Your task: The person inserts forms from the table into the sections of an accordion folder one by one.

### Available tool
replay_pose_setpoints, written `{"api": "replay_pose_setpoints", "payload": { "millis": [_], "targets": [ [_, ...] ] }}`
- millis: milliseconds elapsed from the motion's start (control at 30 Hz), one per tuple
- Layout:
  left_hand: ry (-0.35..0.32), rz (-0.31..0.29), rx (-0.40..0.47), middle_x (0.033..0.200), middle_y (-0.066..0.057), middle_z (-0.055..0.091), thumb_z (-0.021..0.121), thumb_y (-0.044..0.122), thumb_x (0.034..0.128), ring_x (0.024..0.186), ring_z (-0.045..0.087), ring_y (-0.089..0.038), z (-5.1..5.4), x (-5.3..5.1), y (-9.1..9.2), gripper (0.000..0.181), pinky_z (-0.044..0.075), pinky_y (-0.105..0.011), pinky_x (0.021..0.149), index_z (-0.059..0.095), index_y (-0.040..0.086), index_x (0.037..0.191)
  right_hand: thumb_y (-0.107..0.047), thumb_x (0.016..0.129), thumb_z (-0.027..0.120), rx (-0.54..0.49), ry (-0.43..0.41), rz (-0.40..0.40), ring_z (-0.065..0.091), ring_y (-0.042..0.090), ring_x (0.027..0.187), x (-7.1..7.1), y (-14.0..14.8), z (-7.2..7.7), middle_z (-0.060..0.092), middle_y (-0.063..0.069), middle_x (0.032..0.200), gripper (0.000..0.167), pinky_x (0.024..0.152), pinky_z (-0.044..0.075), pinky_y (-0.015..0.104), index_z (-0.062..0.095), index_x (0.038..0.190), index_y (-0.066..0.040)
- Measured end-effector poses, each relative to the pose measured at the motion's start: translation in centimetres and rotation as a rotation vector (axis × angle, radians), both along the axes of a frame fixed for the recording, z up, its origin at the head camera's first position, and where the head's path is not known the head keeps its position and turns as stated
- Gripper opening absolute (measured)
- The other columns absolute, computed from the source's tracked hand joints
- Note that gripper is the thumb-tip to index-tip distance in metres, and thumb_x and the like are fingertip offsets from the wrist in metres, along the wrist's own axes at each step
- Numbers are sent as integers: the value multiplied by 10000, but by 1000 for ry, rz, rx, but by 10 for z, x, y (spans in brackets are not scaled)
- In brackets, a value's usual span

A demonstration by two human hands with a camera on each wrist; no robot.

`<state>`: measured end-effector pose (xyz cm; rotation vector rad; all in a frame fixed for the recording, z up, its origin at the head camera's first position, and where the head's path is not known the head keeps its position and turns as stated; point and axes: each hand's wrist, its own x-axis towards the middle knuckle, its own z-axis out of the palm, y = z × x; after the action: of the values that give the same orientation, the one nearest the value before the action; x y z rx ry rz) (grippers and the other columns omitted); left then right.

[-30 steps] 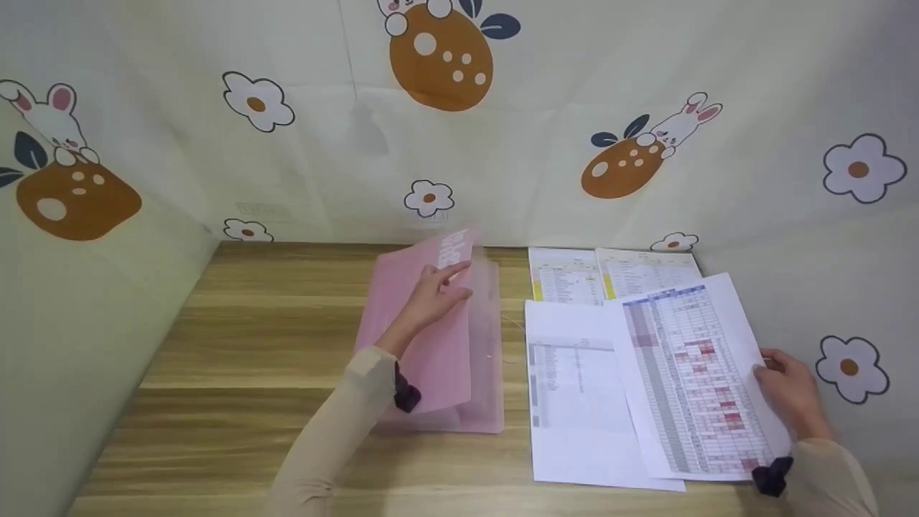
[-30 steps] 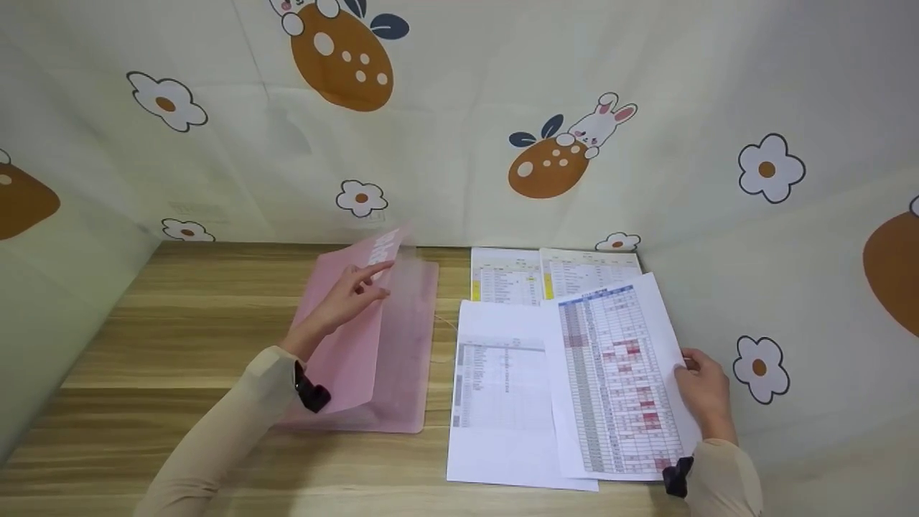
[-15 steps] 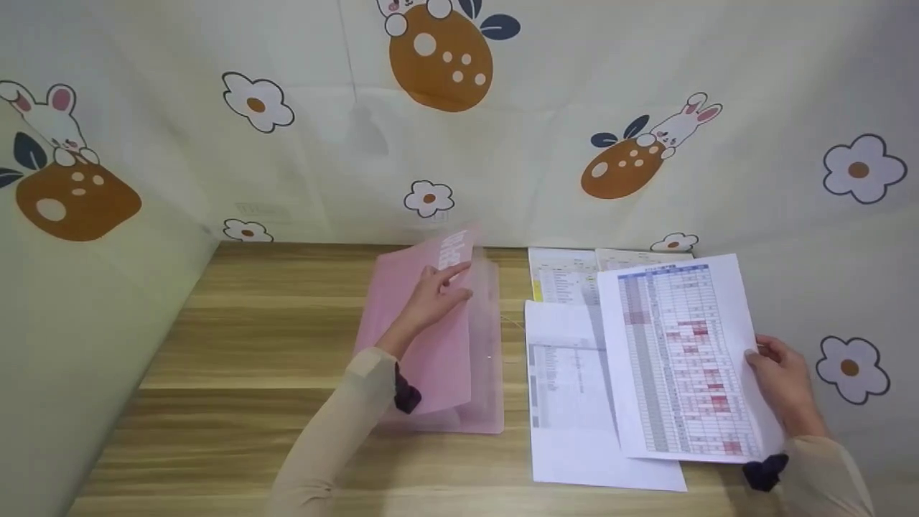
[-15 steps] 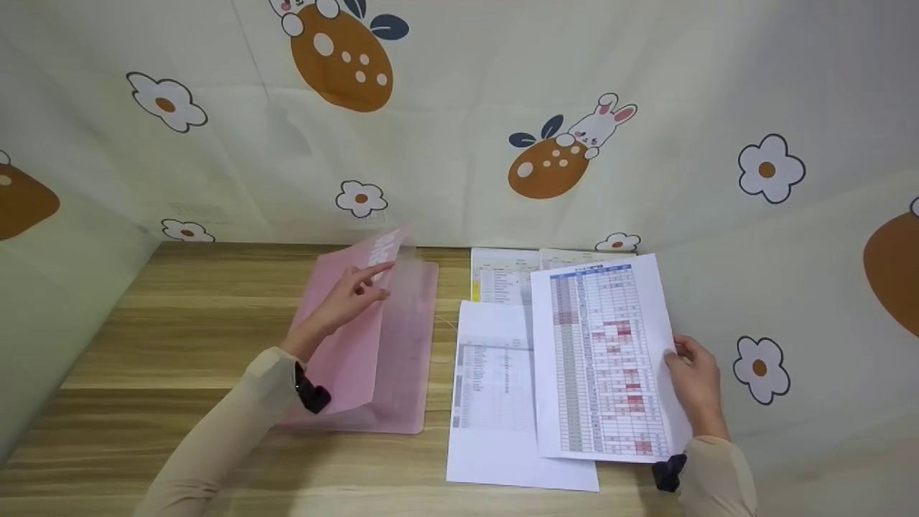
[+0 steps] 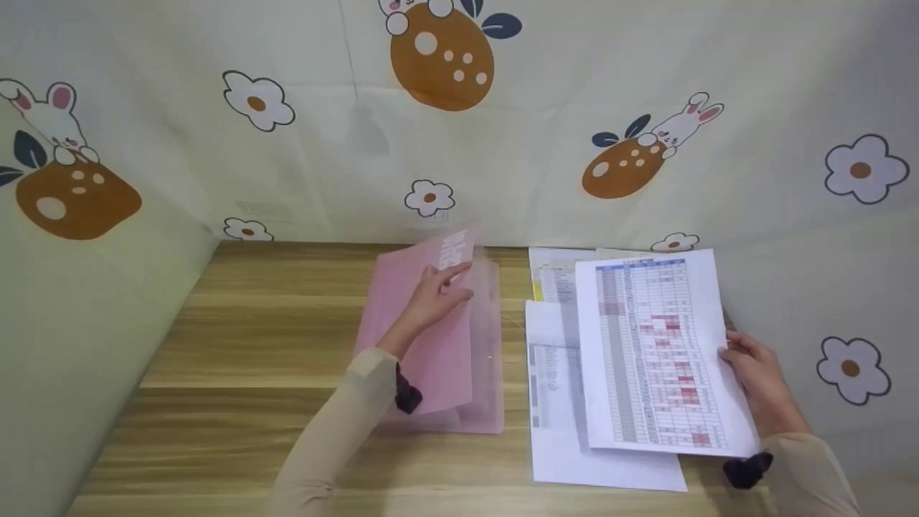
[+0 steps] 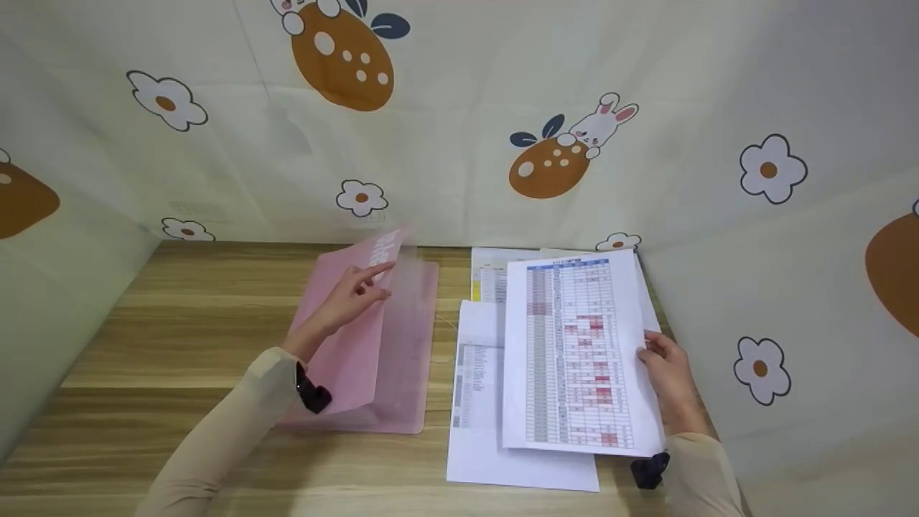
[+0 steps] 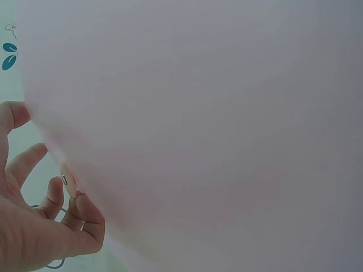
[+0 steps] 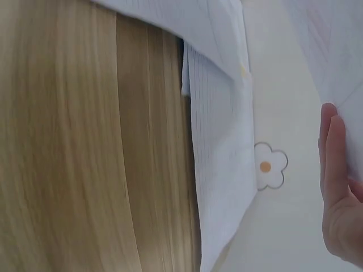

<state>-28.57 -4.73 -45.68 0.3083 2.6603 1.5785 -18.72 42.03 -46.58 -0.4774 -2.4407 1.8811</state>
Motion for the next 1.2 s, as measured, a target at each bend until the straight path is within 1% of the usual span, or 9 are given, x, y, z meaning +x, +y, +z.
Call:
{"api": "replay_pose_setpoints", "payload": {
  "millis": [100, 200, 267, 433, 567, 700, 800, 1033, 1200],
  "targets": [
    [14, -3, 0, 901, -94, 363, 626, 252, 774, 828, 364, -208, 0, 0, 0, 493, 316, -303, 655, 518, 205, 1253, -23, 872, 480, -157, 40, 8, 529, 71, 736, 0, -9, 0, 515, -38, 879, 286, 625, 439, 206, 434, 1154, -12],
    [34, -9, -2, 891, -99, 364, 627, 243, 776, 815, 361, -208, 1, 1, 0, 491, 308, -299, 649, 519, 190, 1252, -13, 867, 493, -258, 34, 11, 539, 77, 711, -2, -17, 1, 527, -48, 836, 193, 610, 444, 218, 481, 1048, -79],
    [44, -11, -5, 886, -101, 363, 627, 241, 778, 806, 358, -206, 1, 1, 0, 490, 302, -297, 647, 519, 185, 1252, -16, 868, 495, -295, 22, 17, 543, 81, 705, -3, -22, 1, 525, -47, 832, 168, 604, 449, 224, 498, 1004, -115],
    [49, -11, -9, 884, -96, 362, 626, 240, 779, 799, 356, -197, 1, 2, 0, 489, 305, -296, 645, 518, 183, 1253, 9, 871, 477, -364, 23, 55, 547, 90, 714, -6, -35, 2, 543, -32, 834, 202, 606, 449, 227, 547, 935, -169],
    [50, -14, -11, 886, -95, 364, 624, 241, 779, 807, 362, -201, 1, 2, 0, 489, 315, -303, 653, 519, 179, 1252, 45, 874, 445, -468, 26, 92, 561, 115, 708, -8, -45, 3, 564, -1, 829, 276, 594, 453, 235, 597, 895, -184],
    [51, -13, -12, 886, -93, 366, 625, 246, 778, 817, 368, -203, 1, 2, 0, 491, 324, -310, 669, 519, 179, 1252, 54, 888, 403, -586, 18, 141, 575, 146, 739, -10, -54, 6, 561, 22, 867, 288, 607, 463, 255, 588, 942, -160],
    [57, -10, -12, 884, -98, 369, 628, 239, 776, 816, 369, -205, 1, 1, 0, 491, 326, -312, 673, 520, 177, 1251, 36, 904, 384, -641, 14, 172, 572, 167, 777, -13, -61, 8, 543, 36, 909, 254, 634, 465, 276, 536, 1011, -137],
    [29, -1, -14, 901, -97, 367, 626, 248, 780, 827, 375, -208, 0, 1, 0, 489, 327, -310, 671, 518, 187, 1253, 13, 916, 366, -673, 20, 175, 561, 170, 822, -18, -81, 11, 512, 39, 953, 224, 678, 458, 289, 386, 1115, -88],
    [12, 7, 2, 905, -89, 362, 631, 246, 777, 831, 376, -207, 0, 1, 1, 487, 332, -305, 668, 522, 203, 1250, 7, 920, 356, -715, 8, 171, 546, 172, 847, -20, -94, 16, 516, 41, 966, 251, 692, 445, 287, 333, 1157, -73]
  ]
}}
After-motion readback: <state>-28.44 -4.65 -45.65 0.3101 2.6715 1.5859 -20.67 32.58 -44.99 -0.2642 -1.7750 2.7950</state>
